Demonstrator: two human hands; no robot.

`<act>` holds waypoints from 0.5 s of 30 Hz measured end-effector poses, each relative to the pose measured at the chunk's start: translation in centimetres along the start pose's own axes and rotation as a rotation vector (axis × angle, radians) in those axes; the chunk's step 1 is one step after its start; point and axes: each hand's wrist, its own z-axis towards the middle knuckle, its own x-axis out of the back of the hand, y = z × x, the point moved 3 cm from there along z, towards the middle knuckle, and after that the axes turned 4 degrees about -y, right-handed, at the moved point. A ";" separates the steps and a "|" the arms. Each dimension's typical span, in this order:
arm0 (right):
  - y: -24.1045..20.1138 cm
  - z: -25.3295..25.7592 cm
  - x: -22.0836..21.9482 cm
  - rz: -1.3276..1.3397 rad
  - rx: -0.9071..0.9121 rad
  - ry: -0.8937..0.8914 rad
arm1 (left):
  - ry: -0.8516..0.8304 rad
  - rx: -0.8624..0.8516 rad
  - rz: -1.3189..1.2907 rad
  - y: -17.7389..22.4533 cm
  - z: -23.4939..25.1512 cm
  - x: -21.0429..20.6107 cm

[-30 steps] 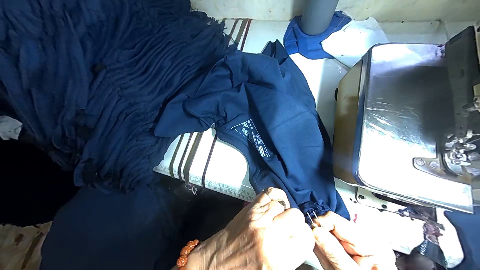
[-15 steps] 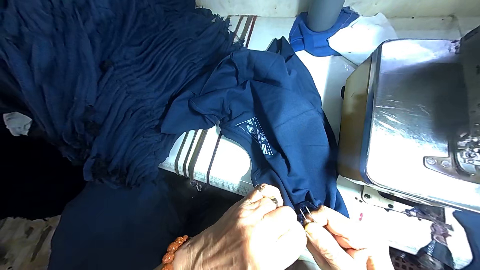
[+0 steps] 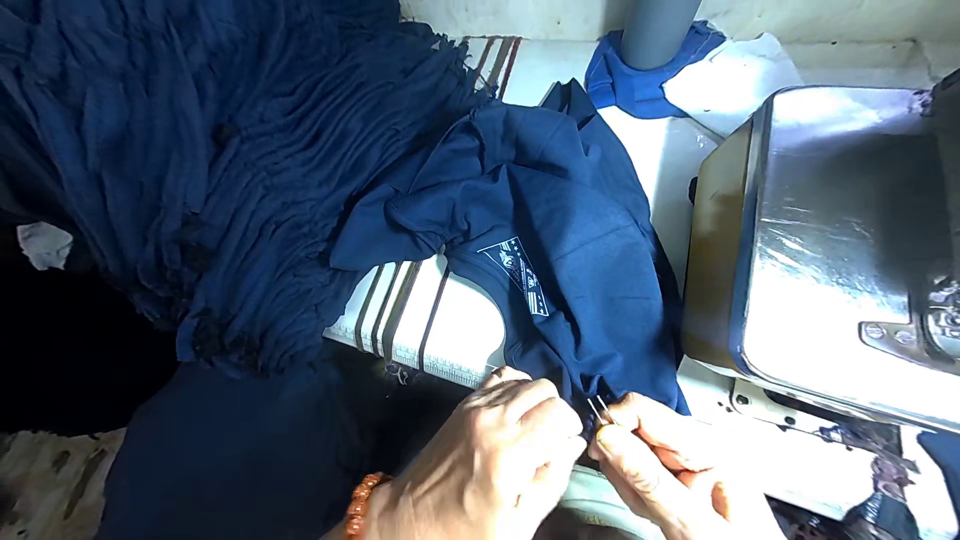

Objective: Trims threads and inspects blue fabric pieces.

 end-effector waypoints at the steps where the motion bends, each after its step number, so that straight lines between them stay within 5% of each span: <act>1: 0.0 0.1 0.1 -0.020 0.001 -0.006 | 0.005 0.028 -0.020 -0.1 0.0 -0.5; 15: 2.0 0.9 -1.0 0.268 -0.182 -0.019 | 0.010 -0.087 0.219 -0.4 -0.6 -0.6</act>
